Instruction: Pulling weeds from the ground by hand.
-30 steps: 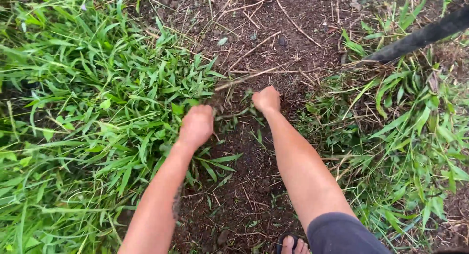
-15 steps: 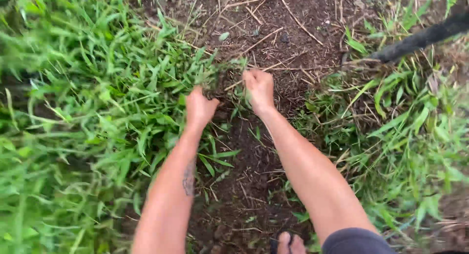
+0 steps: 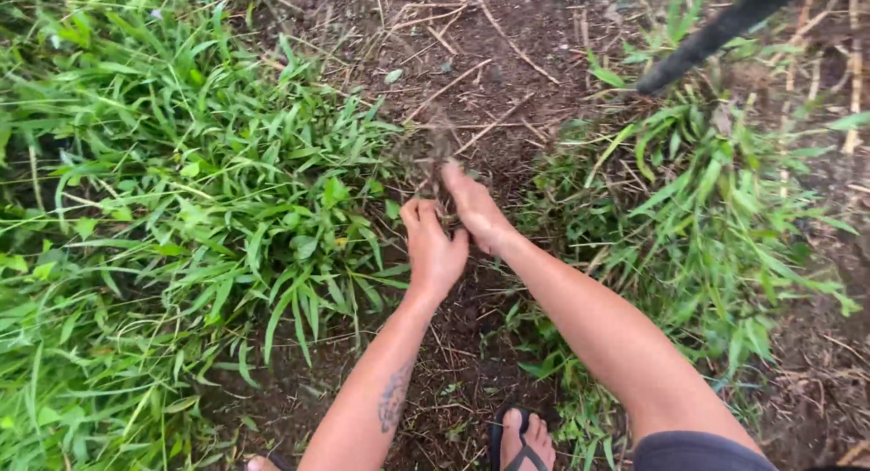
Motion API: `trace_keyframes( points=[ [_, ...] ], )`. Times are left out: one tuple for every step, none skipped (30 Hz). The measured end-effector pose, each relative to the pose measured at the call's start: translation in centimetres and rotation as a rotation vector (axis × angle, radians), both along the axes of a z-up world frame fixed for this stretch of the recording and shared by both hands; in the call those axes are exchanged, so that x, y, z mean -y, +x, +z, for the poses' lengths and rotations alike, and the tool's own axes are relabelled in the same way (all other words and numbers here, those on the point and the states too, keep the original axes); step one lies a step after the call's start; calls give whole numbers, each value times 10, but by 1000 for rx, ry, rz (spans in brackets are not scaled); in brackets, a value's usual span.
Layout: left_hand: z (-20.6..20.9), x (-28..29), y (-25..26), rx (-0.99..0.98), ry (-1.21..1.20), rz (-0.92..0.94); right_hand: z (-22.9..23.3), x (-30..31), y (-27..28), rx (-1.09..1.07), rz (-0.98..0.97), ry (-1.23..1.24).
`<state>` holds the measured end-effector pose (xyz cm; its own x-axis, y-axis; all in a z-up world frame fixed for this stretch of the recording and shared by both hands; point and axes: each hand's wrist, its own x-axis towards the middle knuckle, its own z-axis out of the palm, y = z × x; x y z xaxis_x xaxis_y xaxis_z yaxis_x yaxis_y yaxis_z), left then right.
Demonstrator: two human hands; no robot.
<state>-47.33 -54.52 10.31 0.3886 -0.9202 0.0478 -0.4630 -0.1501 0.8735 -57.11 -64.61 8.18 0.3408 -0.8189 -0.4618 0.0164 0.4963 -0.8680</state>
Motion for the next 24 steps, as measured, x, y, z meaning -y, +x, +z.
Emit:
trace_keyframes(
  points=[
    [5, 0, -11, 8, -64, -26, -11, 5, -14, -203, 94, -291],
    [12, 2, -22, 19, -130, -73, -21, 11, -30, -412, 169, -577],
    [35, 0, -26, 15, -142, -105, 9, 10, -38, -423, 136, -581],
    [57, -2, -30, 38, -189, -174, 38, 8, -46, -517, 157, -655],
    [80, -5, -33, 59, -236, -243, 67, 6, -54, -614, 179, -726],
    [95, -8, -35, 59, -243, -265, 100, 4, -64, -621, 156, -726],
    [109, -11, -35, -19, -273, -374, 132, 1, -72, -514, 117, -565],
    [122, -14, -36, -100, -301, -473, 164, -1, -79, -404, 91, -410],
    [130, -12, -33, -103, -306, -485, 190, -2, -96, -410, 78, -413],
    [136, -10, -30, -324, -294, -487, 216, -3, -112, -512, 59, -370],
    [142, -8, -27, -545, -276, -487, 241, -4, -127, -613, 39, -325],
    [136, 2, -19, -549, -275, -493, 266, -12, -143, -618, 33, -323],
    [130, 12, -11, -490, -226, -454, 291, -20, -157, -676, -130, -367],
    [123, 21, -4, -433, -178, -404, 317, -26, -171, -732, -283, -412],
    [107, 29, 5, -439, -179, -400, 305, -18, -198, -737, -278, -413],
    [90, 37, 16, -387, -193, -362, 292, -10, -223, -655, -385, -587],
    [73, 46, 27, -335, -207, -325, 278, -1, -249, -564, -488, -759],
    [66, 49, 34, -332, -205, -327, 265, 4, -253, -562, -490, -756],
    [59, 53, 40, -260, -203, -254, 252, 9, -259, -756, -522, -952],
    [52, 56, 45, -188, -200, -187, 239, 13, -265, -952, -548, -1144],
    [53, 54, 46, -184, -196, -193, 217, 21, -256, -952, -554, -1137],
    [54, 53, 48, -144, -136, -192, 195, 31, -246, -1199, -454, -1102],
    [55, 52, 50, -103, -76, -191, 174, 41, -235, -1437, -343, -1054],
    [50, 50, 53, -100, -74, -191, 170, 39, -221, -1435, -343, -1052]
  ],
)
